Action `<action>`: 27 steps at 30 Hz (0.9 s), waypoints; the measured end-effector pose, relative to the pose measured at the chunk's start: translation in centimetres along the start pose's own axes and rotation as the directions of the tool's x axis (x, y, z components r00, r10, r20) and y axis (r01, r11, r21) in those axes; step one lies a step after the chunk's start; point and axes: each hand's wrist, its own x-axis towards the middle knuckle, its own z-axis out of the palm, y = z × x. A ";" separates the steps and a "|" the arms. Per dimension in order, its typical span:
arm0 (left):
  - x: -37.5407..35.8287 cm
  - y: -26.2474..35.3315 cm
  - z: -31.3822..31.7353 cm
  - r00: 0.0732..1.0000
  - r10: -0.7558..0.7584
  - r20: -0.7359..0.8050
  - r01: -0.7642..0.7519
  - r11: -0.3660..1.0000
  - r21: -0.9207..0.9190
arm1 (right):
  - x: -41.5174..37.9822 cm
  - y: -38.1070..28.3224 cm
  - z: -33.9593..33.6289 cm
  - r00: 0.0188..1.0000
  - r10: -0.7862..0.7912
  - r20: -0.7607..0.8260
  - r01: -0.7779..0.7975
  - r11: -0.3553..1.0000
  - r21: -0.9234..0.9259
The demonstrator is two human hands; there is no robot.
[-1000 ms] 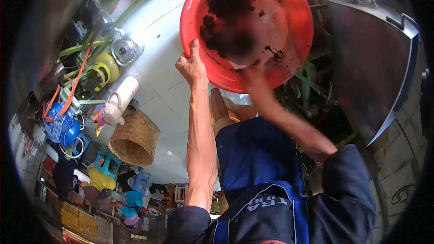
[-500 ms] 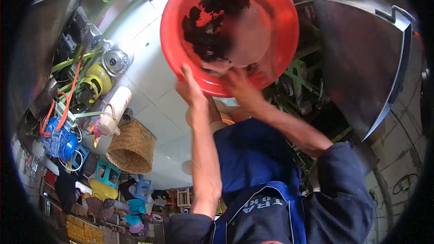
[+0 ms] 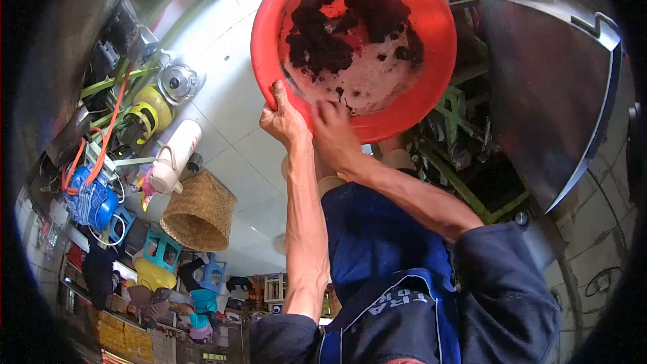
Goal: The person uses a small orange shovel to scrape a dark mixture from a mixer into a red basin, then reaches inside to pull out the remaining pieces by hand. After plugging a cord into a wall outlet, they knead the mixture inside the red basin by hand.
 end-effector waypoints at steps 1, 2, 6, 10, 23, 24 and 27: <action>0.3 0.2 0.1 1.000 -0.009 0.005 0.009 0.999 0.052 | 1.8 -0.5 0.1 0.997 -0.031 -0.070 0.033 0.999 0.031; 0.7 0.4 -0.1 1.000 -0.019 0.014 0.017 0.994 0.110 | 1.7 0.7 -0.2 0.997 -0.029 -0.077 0.031 0.999 0.029; 2.3 1.1 -0.4 0.995 -0.029 0.100 0.019 0.996 0.092 | -5.3 11.6 -2.9 0.970 -0.019 0.242 -0.044 0.966 0.253; 1.9 0.3 0.4 0.997 0.035 0.067 -0.043 0.991 0.130 | -4.3 12.2 -3.3 0.939 0.094 0.330 -0.100 0.995 0.003; 2.6 1.8 0.8 0.992 0.020 0.127 -0.038 0.990 0.136 | 0.2 13.0 -4.6 0.827 -0.119 0.550 -0.047 0.960 0.278; 2.5 1.3 1.1 0.989 0.094 0.116 -0.106 0.990 0.098 | 0.3 11.8 -4.6 0.813 -0.012 0.582 -0.110 0.979 0.174; 2.7 1.2 0.4 0.981 0.118 0.151 -0.136 0.984 0.117 | 5.5 7.7 -0.2 0.889 0.007 0.457 -0.213 0.892 0.400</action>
